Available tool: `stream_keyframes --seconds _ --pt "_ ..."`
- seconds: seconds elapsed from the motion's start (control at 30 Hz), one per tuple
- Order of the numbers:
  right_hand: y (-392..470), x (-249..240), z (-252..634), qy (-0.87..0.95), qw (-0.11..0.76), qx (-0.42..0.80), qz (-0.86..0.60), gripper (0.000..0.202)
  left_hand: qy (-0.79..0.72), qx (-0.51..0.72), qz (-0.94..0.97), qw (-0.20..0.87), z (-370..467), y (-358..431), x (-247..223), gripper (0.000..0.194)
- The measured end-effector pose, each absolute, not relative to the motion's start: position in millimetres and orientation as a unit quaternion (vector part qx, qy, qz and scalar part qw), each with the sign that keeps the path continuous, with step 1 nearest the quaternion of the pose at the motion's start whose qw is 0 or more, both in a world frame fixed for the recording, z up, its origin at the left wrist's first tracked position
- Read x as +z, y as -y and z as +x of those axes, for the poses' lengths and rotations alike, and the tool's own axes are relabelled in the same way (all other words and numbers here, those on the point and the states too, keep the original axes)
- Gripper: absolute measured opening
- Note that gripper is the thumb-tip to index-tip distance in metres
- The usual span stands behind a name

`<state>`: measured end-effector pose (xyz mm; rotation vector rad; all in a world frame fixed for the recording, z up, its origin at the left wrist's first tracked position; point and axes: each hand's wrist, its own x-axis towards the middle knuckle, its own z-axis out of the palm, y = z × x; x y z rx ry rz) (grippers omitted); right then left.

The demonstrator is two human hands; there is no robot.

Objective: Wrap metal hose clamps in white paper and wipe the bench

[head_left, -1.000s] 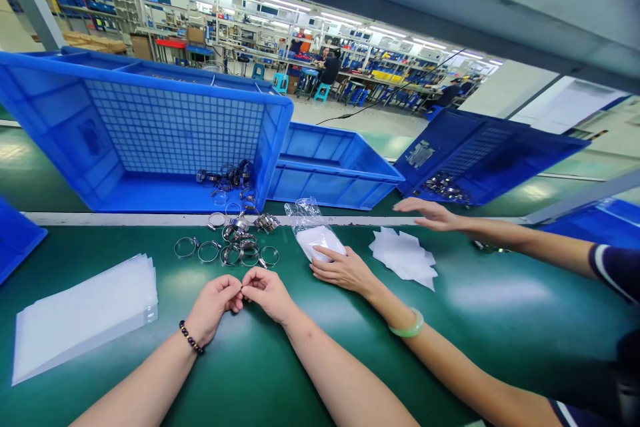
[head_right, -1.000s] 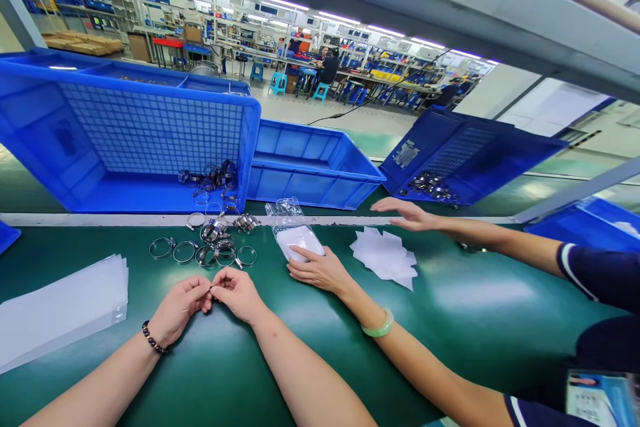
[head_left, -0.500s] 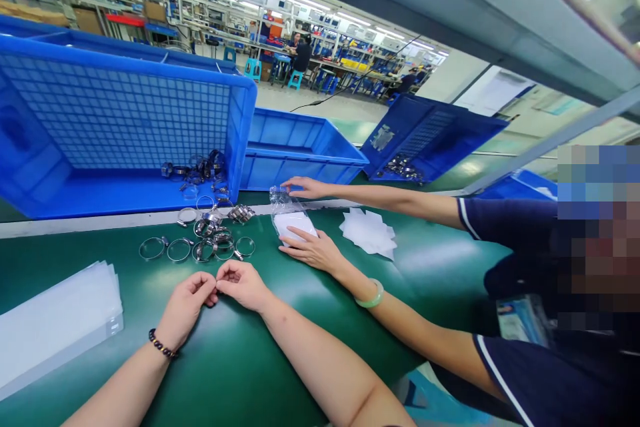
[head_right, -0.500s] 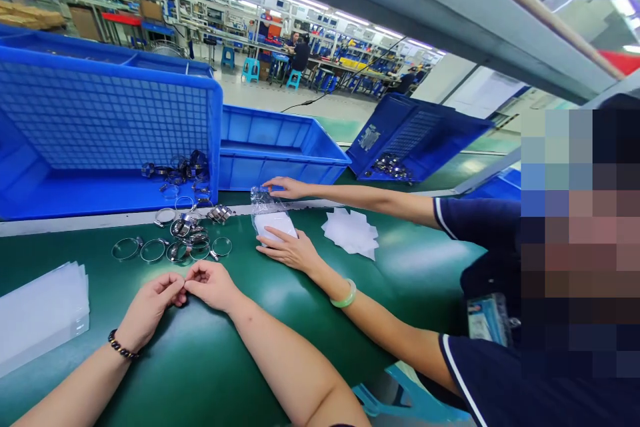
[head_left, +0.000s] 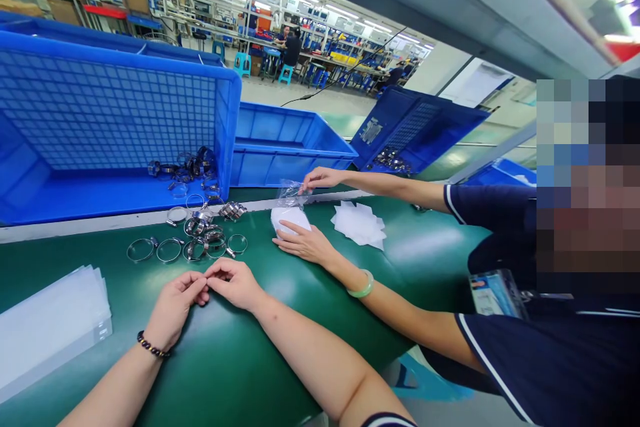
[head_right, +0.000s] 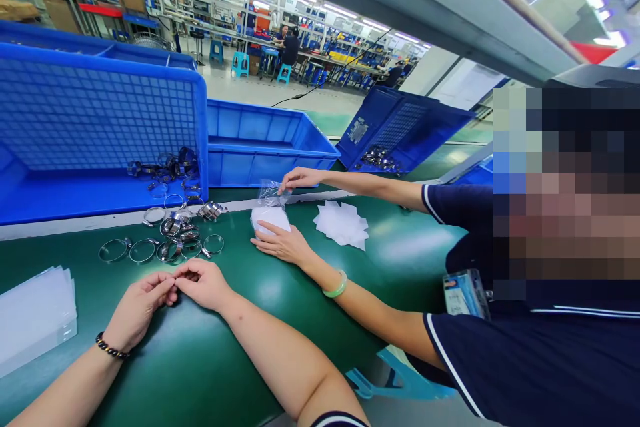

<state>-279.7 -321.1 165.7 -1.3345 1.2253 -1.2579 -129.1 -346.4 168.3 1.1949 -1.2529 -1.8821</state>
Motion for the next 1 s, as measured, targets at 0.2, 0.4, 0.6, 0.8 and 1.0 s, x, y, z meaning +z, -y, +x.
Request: stream_keyframes --seconds 0.2,0.4,0.6,0.8,1.0 --pt "320 167 -281 -0.5 0.408 -0.508 -0.57 0.007 0.514 -0.675 0.447 0.283 -130 346 165 0.043" --pt "328 160 -282 -0.513 0.517 -0.483 -0.487 0.005 0.676 -0.466 0.464 0.333 -132 332 166 0.043" --pt "340 156 -283 -0.501 0.556 -0.48 -0.457 0.003 0.926 -0.181 0.198 0.265 -142 297 164 0.049" --pt "340 158 -280 -0.513 0.505 -0.463 -0.517 0.002 0.97 -0.106 0.198 0.092 -156 282 158 0.058" --pt "341 155 -280 -0.512 0.486 -0.468 -0.532 0.001 0.98 -0.091 0.166 0.056 -159 278 166 0.061"
